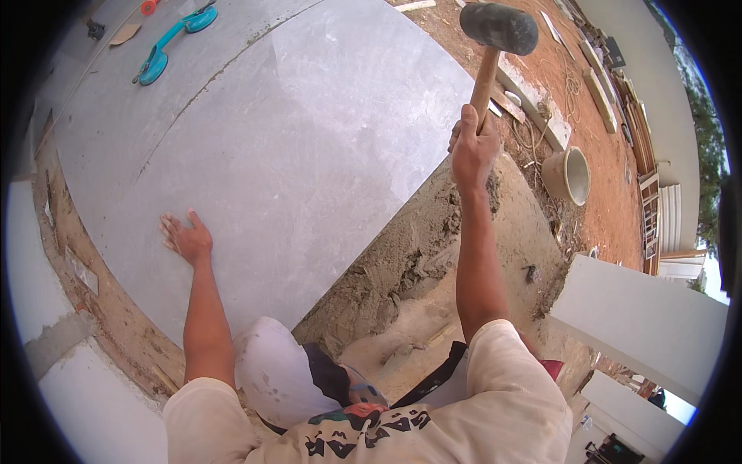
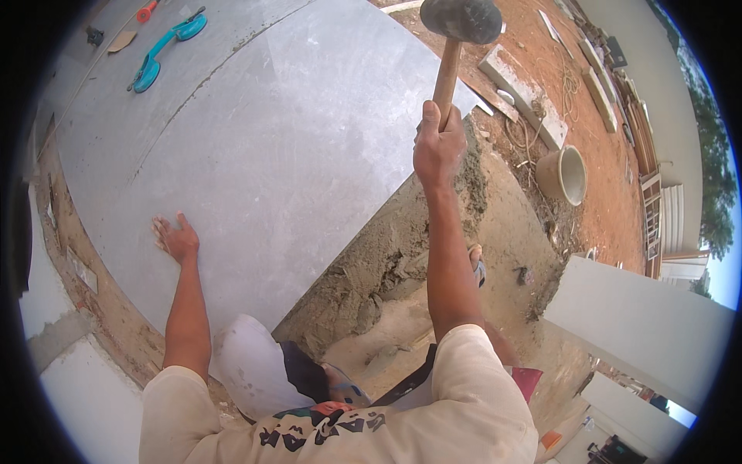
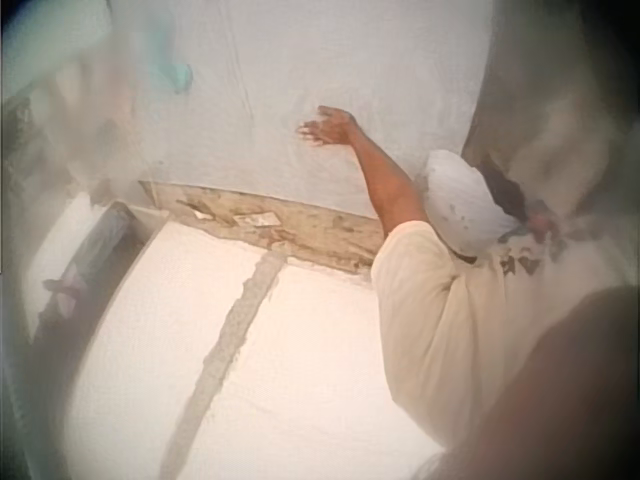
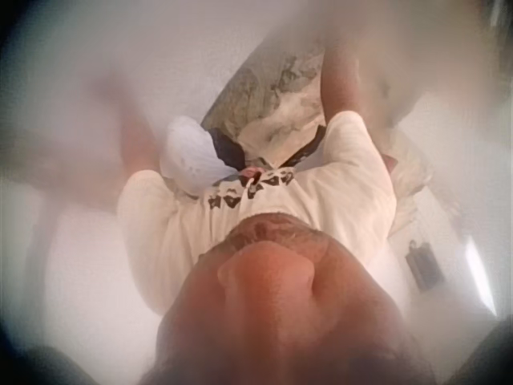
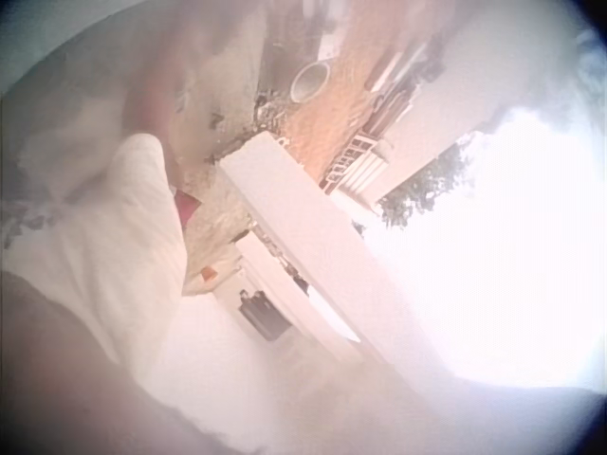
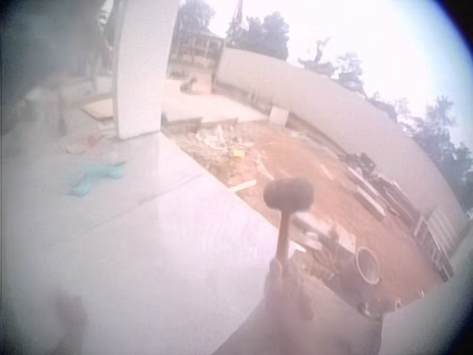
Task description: The person spreads cement on the floor using a trowel, then places a large tile onto the prepared surface. They use a rubber mallet to tap the tile into place and adjust its alignment.
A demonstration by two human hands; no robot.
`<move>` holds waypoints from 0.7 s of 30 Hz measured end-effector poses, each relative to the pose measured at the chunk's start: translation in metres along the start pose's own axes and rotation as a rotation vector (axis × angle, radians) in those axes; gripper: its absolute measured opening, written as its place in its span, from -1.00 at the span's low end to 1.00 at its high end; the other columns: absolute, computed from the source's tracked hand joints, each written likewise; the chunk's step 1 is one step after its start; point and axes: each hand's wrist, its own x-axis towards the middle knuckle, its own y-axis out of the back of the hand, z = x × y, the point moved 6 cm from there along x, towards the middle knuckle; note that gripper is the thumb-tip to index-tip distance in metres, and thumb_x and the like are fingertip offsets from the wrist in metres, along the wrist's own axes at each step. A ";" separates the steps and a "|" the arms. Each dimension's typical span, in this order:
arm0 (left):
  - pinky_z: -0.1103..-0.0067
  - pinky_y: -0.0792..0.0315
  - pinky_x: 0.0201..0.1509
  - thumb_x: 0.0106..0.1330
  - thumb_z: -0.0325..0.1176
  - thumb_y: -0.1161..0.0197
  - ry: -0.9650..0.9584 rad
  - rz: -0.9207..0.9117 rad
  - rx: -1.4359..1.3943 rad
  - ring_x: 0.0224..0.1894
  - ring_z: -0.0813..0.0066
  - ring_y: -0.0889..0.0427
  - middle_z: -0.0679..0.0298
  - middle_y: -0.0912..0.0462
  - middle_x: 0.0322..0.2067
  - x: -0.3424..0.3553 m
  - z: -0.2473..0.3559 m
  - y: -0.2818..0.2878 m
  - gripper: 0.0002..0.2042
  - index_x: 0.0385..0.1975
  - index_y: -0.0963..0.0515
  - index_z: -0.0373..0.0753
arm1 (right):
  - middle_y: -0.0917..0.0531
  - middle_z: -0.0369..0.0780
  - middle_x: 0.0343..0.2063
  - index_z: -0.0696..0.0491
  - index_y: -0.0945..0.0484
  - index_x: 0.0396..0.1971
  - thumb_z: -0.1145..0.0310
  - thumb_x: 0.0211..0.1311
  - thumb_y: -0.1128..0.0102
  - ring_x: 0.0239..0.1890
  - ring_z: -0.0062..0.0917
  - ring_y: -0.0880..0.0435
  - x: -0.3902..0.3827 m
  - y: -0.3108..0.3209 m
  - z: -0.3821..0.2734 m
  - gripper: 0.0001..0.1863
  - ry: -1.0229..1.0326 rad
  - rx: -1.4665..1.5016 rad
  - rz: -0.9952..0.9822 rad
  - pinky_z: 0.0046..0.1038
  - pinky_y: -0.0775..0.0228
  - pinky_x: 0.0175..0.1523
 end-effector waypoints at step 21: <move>0.16 0.31 0.57 0.50 0.10 0.16 0.027 -0.040 -0.083 0.57 0.17 0.19 0.09 0.05 0.51 0.002 0.006 0.018 -0.27 0.46 -0.02 -0.35 | -0.61 0.11 -0.55 0.18 -0.29 -0.12 0.21 0.41 -0.10 -0.49 0.10 -0.65 -0.046 -0.272 -0.132 -0.66 0.333 0.226 -0.337 0.02 -0.41 -0.40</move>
